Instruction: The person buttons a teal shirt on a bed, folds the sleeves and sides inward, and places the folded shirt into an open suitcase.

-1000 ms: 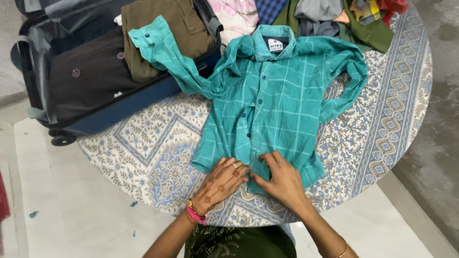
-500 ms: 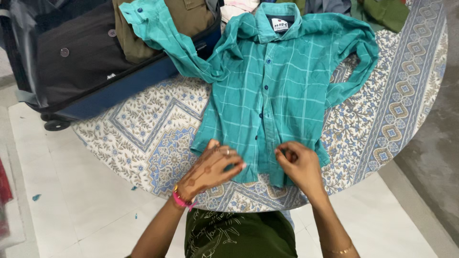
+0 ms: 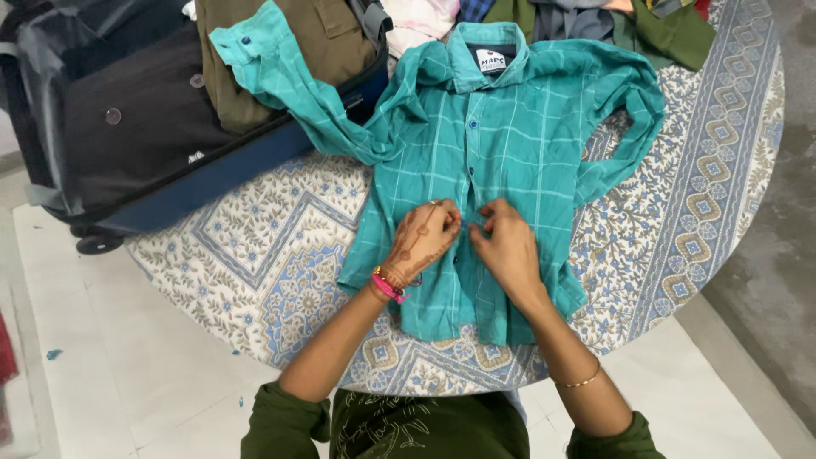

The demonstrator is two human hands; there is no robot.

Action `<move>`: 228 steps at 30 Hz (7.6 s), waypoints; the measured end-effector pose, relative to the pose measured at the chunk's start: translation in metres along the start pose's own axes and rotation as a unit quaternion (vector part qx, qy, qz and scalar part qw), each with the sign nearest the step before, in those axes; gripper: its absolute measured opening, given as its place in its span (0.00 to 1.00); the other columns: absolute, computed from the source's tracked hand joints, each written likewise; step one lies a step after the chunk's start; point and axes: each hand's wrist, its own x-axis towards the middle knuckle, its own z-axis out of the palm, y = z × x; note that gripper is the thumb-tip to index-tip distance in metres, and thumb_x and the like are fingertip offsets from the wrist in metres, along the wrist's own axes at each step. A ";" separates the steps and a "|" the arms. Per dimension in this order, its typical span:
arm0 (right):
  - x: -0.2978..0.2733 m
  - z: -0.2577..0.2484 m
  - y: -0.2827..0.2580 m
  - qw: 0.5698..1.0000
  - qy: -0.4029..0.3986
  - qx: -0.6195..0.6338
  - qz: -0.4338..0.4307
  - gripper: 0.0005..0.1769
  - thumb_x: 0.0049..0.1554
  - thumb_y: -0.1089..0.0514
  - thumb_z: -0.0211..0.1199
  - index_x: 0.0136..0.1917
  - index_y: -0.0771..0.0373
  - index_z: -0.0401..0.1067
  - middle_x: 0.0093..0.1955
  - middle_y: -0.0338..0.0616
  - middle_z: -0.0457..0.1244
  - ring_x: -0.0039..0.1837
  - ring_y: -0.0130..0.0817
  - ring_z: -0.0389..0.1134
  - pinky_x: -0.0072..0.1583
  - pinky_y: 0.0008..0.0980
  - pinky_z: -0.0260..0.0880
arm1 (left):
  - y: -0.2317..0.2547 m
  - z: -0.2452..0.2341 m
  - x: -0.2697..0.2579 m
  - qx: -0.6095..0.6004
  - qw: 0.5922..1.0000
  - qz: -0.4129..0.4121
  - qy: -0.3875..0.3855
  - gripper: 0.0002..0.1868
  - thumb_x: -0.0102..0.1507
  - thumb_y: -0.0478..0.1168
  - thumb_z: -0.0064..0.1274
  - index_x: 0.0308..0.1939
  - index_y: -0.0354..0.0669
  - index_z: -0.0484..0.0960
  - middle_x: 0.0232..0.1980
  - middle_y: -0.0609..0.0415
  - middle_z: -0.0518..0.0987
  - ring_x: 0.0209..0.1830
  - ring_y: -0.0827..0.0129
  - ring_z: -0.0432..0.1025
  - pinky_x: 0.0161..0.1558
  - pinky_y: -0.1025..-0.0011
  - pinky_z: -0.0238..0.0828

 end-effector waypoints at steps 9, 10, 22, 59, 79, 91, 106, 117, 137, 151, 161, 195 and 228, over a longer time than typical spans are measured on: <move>0.005 0.029 0.061 0.917 -0.079 0.370 0.130 0.09 0.58 0.64 0.62 0.52 0.69 0.73 0.40 0.34 0.67 0.38 0.17 0.65 0.39 0.21 0.62 | -0.021 0.018 0.003 -0.140 0.989 -0.030 -0.045 0.08 0.64 0.38 0.59 0.43 0.38 0.79 0.36 0.52 0.80 0.33 0.69 0.75 0.34 0.70 0.72; 0.003 0.032 0.066 0.899 -0.079 0.411 0.131 0.09 0.59 0.65 0.60 0.53 0.69 0.73 0.41 0.31 0.67 0.39 0.13 0.64 0.39 0.17 0.61 | -0.026 0.019 0.003 -0.213 0.973 -0.059 -0.060 0.08 0.65 0.38 0.59 0.44 0.38 0.79 0.37 0.54 0.79 0.30 0.74 0.72 0.31 0.73 0.69; 0.000 0.033 0.069 0.897 -0.100 0.408 0.134 0.10 0.64 0.64 0.55 0.54 0.68 0.75 0.42 0.35 0.67 0.40 0.20 0.69 0.42 0.21 0.68 | -0.032 0.017 0.007 -0.370 0.899 -0.217 -0.089 0.11 0.63 0.41 0.62 0.43 0.38 0.81 0.36 0.60 0.79 0.25 0.84 0.69 0.23 0.82 0.66; 0.001 -0.003 -0.010 0.987 -0.015 0.160 0.026 0.10 0.58 0.59 0.69 0.52 0.66 0.78 0.44 0.44 0.69 0.37 0.29 0.73 0.39 0.26 0.72 | -0.038 0.030 0.002 -0.417 0.882 -0.217 -0.012 0.17 0.65 0.34 0.60 0.55 0.36 0.73 0.38 0.54 0.83 0.26 0.81 0.71 0.26 0.81 0.68; -0.083 -0.011 -0.005 0.989 0.007 0.105 0.105 0.08 0.55 0.60 0.65 0.48 0.65 0.76 0.46 0.41 0.68 0.37 0.31 0.70 0.43 0.29 0.70 | 0.044 -0.001 -0.069 0.033 0.998 -0.006 0.045 0.07 0.67 0.36 0.52 0.48 0.41 0.76 0.45 0.46 0.78 0.38 0.50 0.77 0.39 0.56 0.73; -0.097 -0.007 -0.007 0.957 0.059 0.259 0.120 0.05 0.59 0.64 0.66 0.47 0.68 0.73 0.42 0.36 0.64 0.40 0.18 0.63 0.42 0.21 0.64 | 0.042 -0.001 -0.061 -0.187 0.963 -0.190 -0.036 0.09 0.63 0.37 0.60 0.45 0.38 0.82 0.38 0.57 0.82 0.22 0.77 0.67 0.25 0.75 0.63; -0.083 -0.003 -0.022 0.960 0.266 -0.002 0.087 0.06 0.61 0.68 0.65 0.46 0.68 0.68 0.43 0.46 0.62 0.40 0.35 0.62 0.43 0.34 0.62 | 0.004 0.022 -0.065 -0.398 0.886 -0.230 -0.051 0.11 0.63 0.36 0.62 0.47 0.35 0.83 0.40 0.59 0.79 0.28 0.83 0.70 0.26 0.81 0.69; -0.091 0.009 -0.054 0.987 0.154 0.029 0.027 0.10 0.54 0.65 0.71 0.49 0.66 0.74 0.46 0.47 0.67 0.44 0.39 0.72 0.46 0.35 0.72 | -0.009 0.032 -0.073 -0.398 0.897 -0.186 -0.046 0.12 0.64 0.37 0.61 0.48 0.34 0.82 0.41 0.57 0.81 0.33 0.81 0.73 0.29 0.80 0.75; -0.085 0.003 -0.019 0.962 0.055 0.259 0.072 0.08 0.57 0.66 0.69 0.51 0.69 0.79 0.49 0.42 0.69 0.46 0.25 0.69 0.49 0.24 0.70 | -0.010 0.029 -0.071 -0.446 0.866 -0.224 -0.029 0.15 0.64 0.39 0.61 0.51 0.34 0.86 0.38 0.56 0.86 0.32 0.80 0.76 0.29 0.80 0.75; -0.079 0.002 -0.033 0.975 0.067 0.208 0.031 0.09 0.55 0.67 0.70 0.51 0.68 0.78 0.47 0.44 0.70 0.45 0.28 0.72 0.46 0.26 0.72 | -0.006 0.035 -0.071 -0.400 0.879 -0.259 0.006 0.19 0.64 0.42 0.61 0.53 0.30 0.84 0.35 0.55 0.84 0.27 0.80 0.74 0.24 0.80 0.71; -0.078 -0.002 -0.038 0.983 0.053 0.172 0.022 0.11 0.55 0.65 0.70 0.52 0.66 0.78 0.46 0.44 0.69 0.44 0.31 0.74 0.46 0.28 0.75 | -0.005 0.039 -0.073 -0.398 0.896 -0.187 0.058 0.19 0.64 0.34 0.60 0.58 0.38 0.76 0.37 0.59 0.81 0.29 0.87 0.64 0.30 0.86 0.60; -0.106 -0.057 0.101 0.925 0.044 0.308 0.217 0.21 0.61 0.45 0.63 0.39 0.66 0.76 0.31 0.33 0.62 0.36 0.21 0.58 0.38 0.27 0.60 | 0.029 -0.011 0.093 0.145 0.973 0.170 0.054 0.11 0.67 0.48 0.54 0.45 0.45 0.80 0.42 0.50 0.82 0.42 0.51 0.77 0.42 0.55 0.74; 0.158 -0.297 0.142 0.886 0.376 -0.251 -0.106 0.08 0.64 0.72 0.55 0.55 0.66 0.71 0.48 0.52 0.70 0.46 0.53 0.72 0.45 0.47 0.69 | -0.046 -0.122 0.462 0.060 0.953 0.150 0.256 0.10 0.68 0.37 0.53 0.53 0.44 0.74 0.48 0.43 0.73 0.52 0.50 0.70 0.54 0.58 0.69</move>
